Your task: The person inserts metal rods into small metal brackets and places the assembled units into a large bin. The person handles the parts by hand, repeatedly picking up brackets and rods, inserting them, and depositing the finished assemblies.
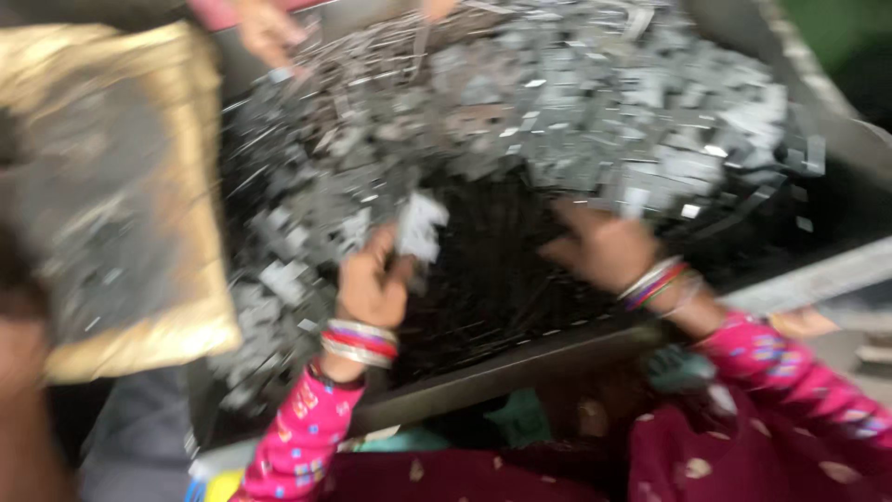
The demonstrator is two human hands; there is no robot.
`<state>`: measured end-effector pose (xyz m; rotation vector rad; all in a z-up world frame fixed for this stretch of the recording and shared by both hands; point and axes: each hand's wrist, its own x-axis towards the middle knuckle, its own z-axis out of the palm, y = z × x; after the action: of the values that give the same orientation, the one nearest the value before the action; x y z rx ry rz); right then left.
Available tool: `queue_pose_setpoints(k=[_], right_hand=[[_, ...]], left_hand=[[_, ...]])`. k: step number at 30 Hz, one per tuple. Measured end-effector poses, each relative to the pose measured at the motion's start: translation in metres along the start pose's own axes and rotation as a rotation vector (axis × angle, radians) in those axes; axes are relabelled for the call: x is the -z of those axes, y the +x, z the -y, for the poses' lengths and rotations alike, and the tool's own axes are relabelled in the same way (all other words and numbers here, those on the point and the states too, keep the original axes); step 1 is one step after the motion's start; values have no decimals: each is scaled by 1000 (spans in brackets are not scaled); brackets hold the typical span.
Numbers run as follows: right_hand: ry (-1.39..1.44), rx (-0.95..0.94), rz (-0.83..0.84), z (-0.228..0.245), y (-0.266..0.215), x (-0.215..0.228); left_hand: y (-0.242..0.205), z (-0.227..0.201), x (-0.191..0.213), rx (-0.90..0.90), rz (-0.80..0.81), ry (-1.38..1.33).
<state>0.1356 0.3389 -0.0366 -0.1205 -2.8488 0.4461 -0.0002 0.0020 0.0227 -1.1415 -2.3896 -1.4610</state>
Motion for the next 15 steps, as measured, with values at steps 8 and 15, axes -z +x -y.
queue_pose_setpoints(k=[8,15], right_hand=[[-420,16,260,-176,-2,5],[-561,56,196,-194,-9,-20]], left_hand=[[9,90,199,287,-446,1465],[-34,154,269,553,-399,1706]])
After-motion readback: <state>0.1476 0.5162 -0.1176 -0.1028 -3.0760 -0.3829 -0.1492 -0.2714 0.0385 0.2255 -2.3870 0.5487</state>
